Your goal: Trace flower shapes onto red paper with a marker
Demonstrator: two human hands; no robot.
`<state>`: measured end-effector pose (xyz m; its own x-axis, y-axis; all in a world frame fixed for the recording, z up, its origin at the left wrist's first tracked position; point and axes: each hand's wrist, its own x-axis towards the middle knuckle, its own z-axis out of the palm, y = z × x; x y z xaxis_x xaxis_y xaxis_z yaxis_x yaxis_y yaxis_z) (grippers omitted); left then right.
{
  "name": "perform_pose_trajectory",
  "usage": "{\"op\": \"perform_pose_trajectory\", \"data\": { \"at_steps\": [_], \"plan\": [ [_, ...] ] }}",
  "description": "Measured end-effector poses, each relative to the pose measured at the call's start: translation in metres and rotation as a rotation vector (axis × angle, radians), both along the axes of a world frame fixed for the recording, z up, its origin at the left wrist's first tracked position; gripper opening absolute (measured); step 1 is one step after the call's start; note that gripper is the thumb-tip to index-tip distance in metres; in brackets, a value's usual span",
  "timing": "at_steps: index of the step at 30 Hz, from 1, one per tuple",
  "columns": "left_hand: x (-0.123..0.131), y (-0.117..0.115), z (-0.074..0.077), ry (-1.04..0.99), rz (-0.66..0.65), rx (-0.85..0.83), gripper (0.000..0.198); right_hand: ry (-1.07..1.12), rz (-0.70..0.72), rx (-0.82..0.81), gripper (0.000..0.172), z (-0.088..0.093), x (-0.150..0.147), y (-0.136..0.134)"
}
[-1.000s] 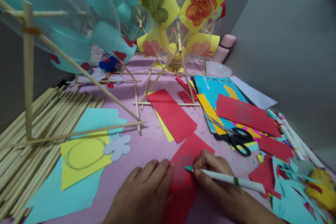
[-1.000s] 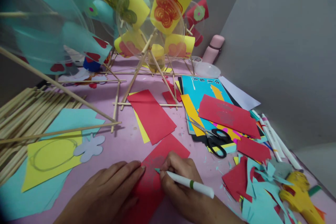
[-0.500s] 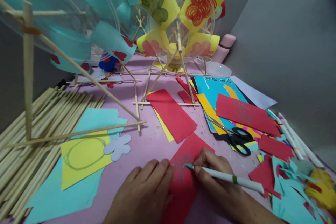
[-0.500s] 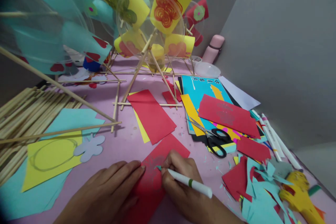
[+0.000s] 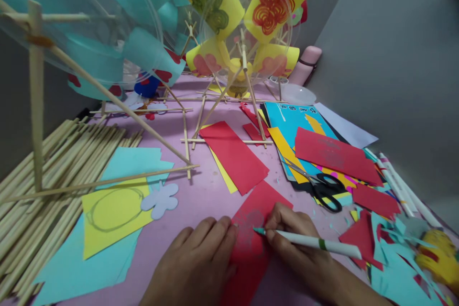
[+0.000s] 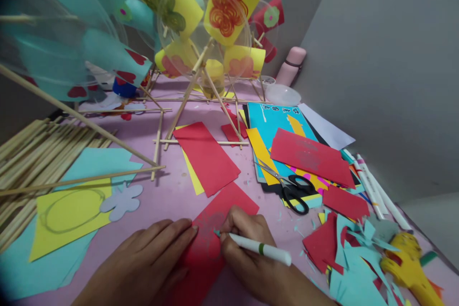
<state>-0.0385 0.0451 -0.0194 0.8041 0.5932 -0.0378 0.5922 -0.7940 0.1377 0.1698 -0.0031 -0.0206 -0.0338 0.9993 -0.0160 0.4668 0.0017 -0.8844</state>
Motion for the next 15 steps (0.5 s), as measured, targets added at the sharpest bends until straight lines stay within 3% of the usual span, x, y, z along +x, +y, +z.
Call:
{"op": "perform_pose_trajectory", "data": {
  "at_steps": [8,15],
  "plan": [
    [0.0004,-0.0036,0.0022,0.006,0.018,-0.006,0.038,0.148,-0.083,-0.024,0.016,-0.0063,0.0005,-0.0046],
    [0.0024,-0.0032,0.0018,0.024,0.025,-0.047,0.038,0.095,-0.076,-0.036,0.013,-0.0031,0.001,-0.0037]
  ]
}}
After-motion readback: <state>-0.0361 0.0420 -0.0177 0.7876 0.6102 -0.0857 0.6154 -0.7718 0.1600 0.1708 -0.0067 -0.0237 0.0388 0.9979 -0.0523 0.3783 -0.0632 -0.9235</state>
